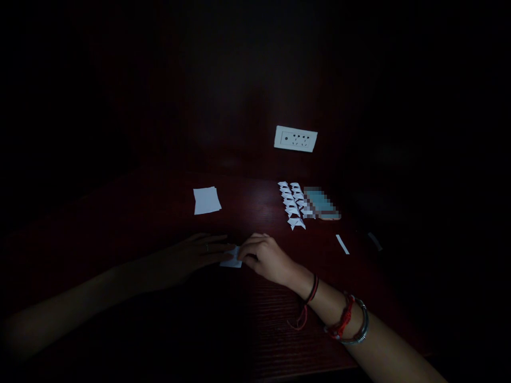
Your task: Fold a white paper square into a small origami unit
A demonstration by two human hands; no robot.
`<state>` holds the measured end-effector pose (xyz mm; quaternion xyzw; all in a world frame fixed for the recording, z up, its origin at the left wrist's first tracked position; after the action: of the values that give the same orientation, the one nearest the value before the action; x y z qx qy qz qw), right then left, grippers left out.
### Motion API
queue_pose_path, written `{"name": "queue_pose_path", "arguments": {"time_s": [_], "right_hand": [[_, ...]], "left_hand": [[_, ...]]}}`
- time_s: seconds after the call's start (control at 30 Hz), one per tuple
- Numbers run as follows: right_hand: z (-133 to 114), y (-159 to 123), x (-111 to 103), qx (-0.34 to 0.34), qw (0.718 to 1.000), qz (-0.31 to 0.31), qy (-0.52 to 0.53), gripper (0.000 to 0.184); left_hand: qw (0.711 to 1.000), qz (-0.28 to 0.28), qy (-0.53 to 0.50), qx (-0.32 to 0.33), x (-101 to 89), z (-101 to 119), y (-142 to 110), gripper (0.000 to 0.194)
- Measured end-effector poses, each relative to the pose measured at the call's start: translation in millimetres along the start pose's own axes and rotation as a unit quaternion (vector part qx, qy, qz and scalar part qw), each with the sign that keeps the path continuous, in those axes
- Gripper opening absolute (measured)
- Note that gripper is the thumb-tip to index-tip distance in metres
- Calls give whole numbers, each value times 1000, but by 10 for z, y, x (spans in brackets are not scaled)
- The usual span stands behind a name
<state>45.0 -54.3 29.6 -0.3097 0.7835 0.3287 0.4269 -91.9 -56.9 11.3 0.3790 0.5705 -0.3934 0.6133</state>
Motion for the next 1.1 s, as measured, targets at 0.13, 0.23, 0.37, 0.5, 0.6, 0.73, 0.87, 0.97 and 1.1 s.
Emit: {"name": "queue_pose_path", "arguments": {"time_s": [0.13,0.23,0.37,0.5,0.6,0.73,0.87,0.97,1.1], "right_hand": [[-41,-27,18,-21,998,-29,-45,15],[-74,-39,27,-34,996,-47,-68,17],[-103,-39,32,-44,993,-61,-94,19],[-110,-38,44,-45,989,-72,-121,19],[-110,-37,58,-45,988,-81,-126,18],[-110,-36,57,-50,988,-79,-120,17],[-103,-37,52,-52,991,-74,-103,16],[-94,-35,47,-49,993,-64,-86,17],[-80,-34,53,-48,996,-55,-57,20]], "left_hand": [[1000,-4,9,-1,-4,18,-1,60],[1000,2,17,3,-21,52,0,61],[999,27,26,-5,-92,124,-2,52],[1000,-3,12,-10,-106,195,9,48],[999,2,0,-32,-101,186,12,49],[999,17,-1,-33,-41,161,13,47],[999,35,-11,-28,2,120,-3,50],[999,34,-24,-21,18,100,-18,54],[999,22,-30,-19,19,91,-34,59]]}}
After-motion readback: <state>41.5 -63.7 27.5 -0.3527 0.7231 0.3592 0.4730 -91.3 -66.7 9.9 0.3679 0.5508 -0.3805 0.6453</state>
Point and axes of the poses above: each hand's wrist, its own y-axis towards the middle knuckle, its own x-axis out of the palm, z = x × y, the point moved 6 cm from there along y, towards the middle knuckle, and after that the axes turned 8 degrees about -z, right-handed, at the moved point
